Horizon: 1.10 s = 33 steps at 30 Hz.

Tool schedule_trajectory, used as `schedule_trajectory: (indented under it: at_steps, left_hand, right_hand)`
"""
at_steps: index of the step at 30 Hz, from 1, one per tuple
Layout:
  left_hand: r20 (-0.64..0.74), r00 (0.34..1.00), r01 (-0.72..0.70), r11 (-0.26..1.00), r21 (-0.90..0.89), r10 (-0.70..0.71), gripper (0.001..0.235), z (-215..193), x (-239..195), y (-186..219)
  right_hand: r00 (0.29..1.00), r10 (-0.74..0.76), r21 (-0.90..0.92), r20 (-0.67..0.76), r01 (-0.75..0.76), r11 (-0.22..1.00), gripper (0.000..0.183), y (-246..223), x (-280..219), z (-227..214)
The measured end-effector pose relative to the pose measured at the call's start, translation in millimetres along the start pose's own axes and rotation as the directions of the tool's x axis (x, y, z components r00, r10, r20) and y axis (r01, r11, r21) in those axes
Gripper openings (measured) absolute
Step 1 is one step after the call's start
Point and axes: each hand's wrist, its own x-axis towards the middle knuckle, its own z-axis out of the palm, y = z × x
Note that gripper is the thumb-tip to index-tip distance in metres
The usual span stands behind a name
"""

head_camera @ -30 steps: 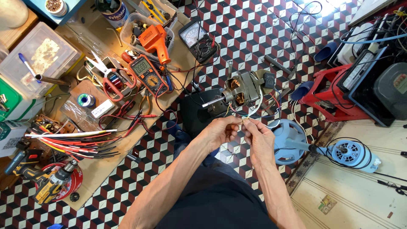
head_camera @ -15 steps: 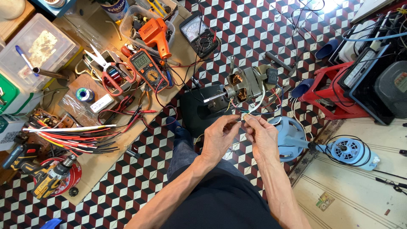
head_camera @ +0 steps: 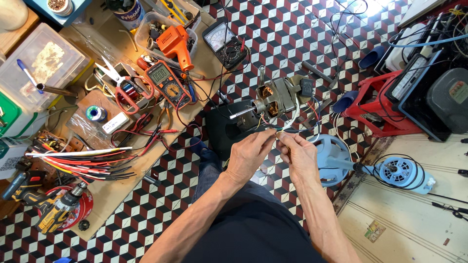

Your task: The person works on an electrical motor, stripping wire ends with pliers, twisting wires together, and using a heat gun to shrink heat-shrink tubing. The person also uses a multimeter to test connections and handles various wires and tools on a cluttered workbench.

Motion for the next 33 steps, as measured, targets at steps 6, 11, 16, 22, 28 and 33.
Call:
schedule_trajectory:
  at_steps: [6, 11, 16, 22, 28, 33]
  left_hand:
    - [0.012, 0.996, -0.093, 0.994, 0.054, 0.092, 0.022, 0.2, 3.1, -3.6]
    - [0.038, 0.992, -0.121, 0.990, 0.071, 0.119, 0.021, -1.2, 4.0, -5.8]
    - [0.099, 0.995, -0.025, 0.999, 0.048, 0.021, 0.011, -0.2, 6.2, -3.5]
    - [0.399, 0.764, 0.606, 0.776, -0.175, -0.507, 0.016, 10.8, 11.4, -10.7]
    - [0.789, 0.308, 0.878, -0.161, -0.450, -0.531, 0.025, 21.4, 13.7, -24.7]
    - [0.306, 0.728, 0.685, 0.668, -0.292, -0.613, 0.024, 14.0, -10.2, -1.4]
  right_hand:
    - [1.000, 0.004, 0.003, 0.014, -0.004, 1.000, 0.009, -1.6, -0.9, -0.9]
    - [1.000, -0.001, -0.011, 0.008, 0.001, 1.000, 0.009, -3.9, -2.1, -0.2]
    - [0.999, -0.039, -0.061, 0.009, 0.039, 0.997, 0.010, -0.9, -0.4, -2.0]
    - [0.981, -0.182, -0.217, 0.069, 0.193, 0.957, 0.013, 7.0, -1.7, -6.8]
    - [0.990, -0.045, -0.099, 0.133, 0.058, 0.993, 0.013, -4.5, 2.6, -14.8]
    - [0.994, -0.027, -0.059, 0.101, 0.033, 0.998, 0.012, -7.3, 0.9, -14.0]
